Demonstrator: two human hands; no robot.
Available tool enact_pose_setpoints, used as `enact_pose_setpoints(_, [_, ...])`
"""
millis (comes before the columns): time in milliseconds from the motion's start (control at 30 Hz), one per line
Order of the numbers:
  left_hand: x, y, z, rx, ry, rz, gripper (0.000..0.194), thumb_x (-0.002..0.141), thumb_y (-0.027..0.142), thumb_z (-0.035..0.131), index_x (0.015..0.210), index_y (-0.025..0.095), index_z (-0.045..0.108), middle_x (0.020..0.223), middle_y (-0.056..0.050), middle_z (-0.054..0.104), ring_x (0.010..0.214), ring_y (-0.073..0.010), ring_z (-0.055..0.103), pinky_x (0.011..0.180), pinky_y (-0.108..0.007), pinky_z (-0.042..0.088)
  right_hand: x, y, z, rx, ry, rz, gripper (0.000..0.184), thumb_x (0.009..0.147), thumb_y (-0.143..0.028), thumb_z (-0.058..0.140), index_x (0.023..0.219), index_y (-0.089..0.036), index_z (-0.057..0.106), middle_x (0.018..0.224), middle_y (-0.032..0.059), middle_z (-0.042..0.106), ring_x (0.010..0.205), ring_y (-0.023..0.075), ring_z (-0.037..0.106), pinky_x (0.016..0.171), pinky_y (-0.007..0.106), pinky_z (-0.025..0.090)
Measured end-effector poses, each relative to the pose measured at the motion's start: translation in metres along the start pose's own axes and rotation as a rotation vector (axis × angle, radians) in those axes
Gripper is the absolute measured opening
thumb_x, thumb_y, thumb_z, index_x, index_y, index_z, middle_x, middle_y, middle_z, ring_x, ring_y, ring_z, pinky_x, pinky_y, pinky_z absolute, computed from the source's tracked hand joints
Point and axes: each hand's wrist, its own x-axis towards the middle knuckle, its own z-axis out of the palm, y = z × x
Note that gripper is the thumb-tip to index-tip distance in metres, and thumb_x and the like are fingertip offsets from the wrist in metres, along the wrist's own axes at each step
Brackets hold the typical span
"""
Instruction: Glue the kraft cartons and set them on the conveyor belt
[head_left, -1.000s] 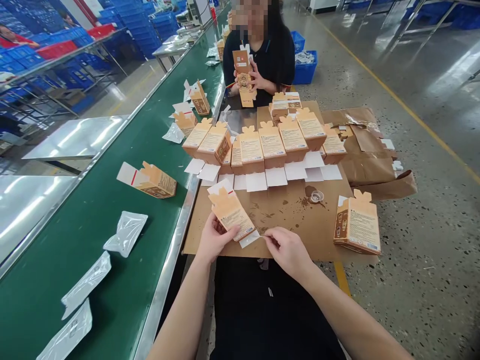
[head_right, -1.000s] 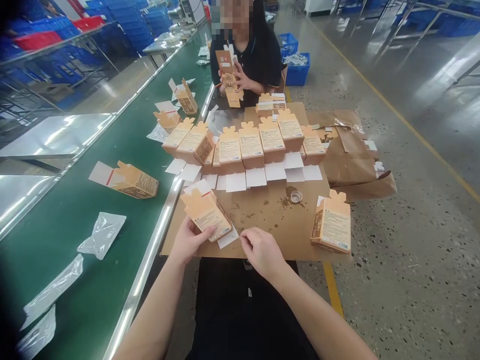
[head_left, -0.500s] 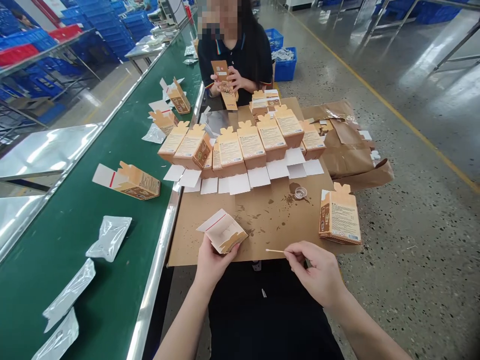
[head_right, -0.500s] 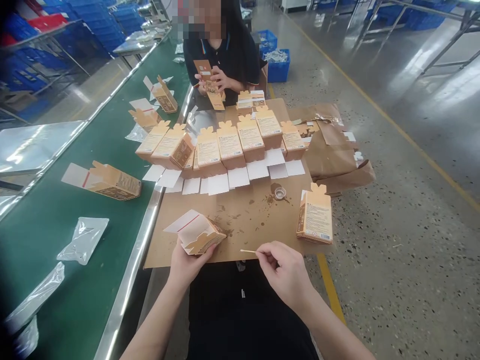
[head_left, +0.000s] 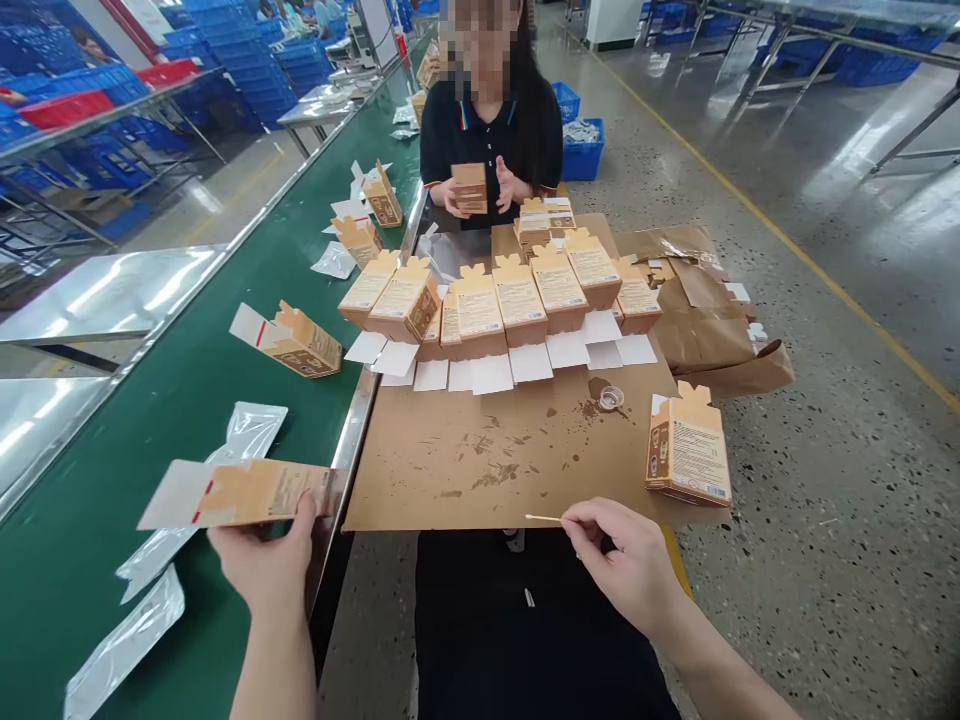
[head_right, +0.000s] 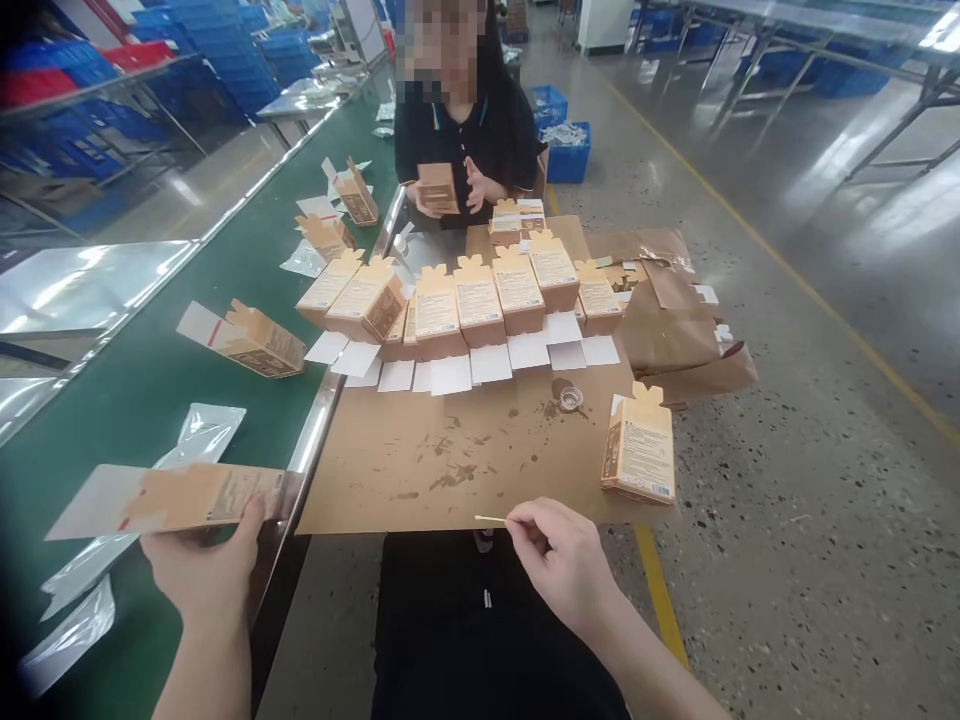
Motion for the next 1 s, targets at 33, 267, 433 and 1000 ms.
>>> enact_pose_setpoints(33, [0.006,-0.003,0.001,-0.007,0.018,-0.021,0.075,0.059,0.053,0.105,0.115,0.031,0.058,0.127,-0.006,0.075,0.136,-0.0476,0.074,0.126,-0.072,0.058,0.001,-0.001,0.001,-0.003,-0.007,-0.006,0.025,0.111,-0.032,0.063,0.088,-0.035,0.073,0.074,-0.0014,0.08,0.059,0.0241,0.076,0.055,0.037,0.067])
enact_pose_setpoints(267, [0.02,-0.002,0.001,-0.129,-0.144,-0.08,0.09,0.056,0.051,0.109,0.125,0.028,0.056,0.139,-0.013,0.074,0.154,-0.0471,0.066,0.138,-0.069,0.047,0.013,-0.002,-0.006,0.02,0.017,-0.042,0.024,0.108,-0.035,0.067,0.086,-0.035,0.076,0.067,-0.0013,0.076,0.052,0.0242,0.072,0.049,0.036,0.064])
enact_pose_setpoints(433, [-0.01,-0.008,-0.01,-0.226,0.244,0.223,0.095,0.059,0.051,0.103,0.137,0.025,0.055,0.155,-0.02,0.06,0.151,-0.0465,0.064,0.137,-0.07,0.047,0.003,0.005,-0.022,0.013,0.111,0.058,0.024,0.103,-0.044,0.073,0.081,-0.038,0.08,0.065,0.0011,0.075,0.051,0.0292,0.072,0.05,0.042,0.067])
enact_pose_setpoints(1000, [0.116,0.232,0.184,-0.024,-0.558,0.033,0.028,0.077,0.037,0.09,0.09,0.021,0.071,0.11,-0.025,0.082,0.131,-0.0497,0.074,0.117,-0.059,0.054,-0.004,-0.002,-0.038,-0.007,0.192,0.083,0.022,0.1,-0.053,0.075,0.08,-0.045,0.081,0.062,0.0006,0.075,0.048,0.0329,0.073,0.048,0.045,0.068])
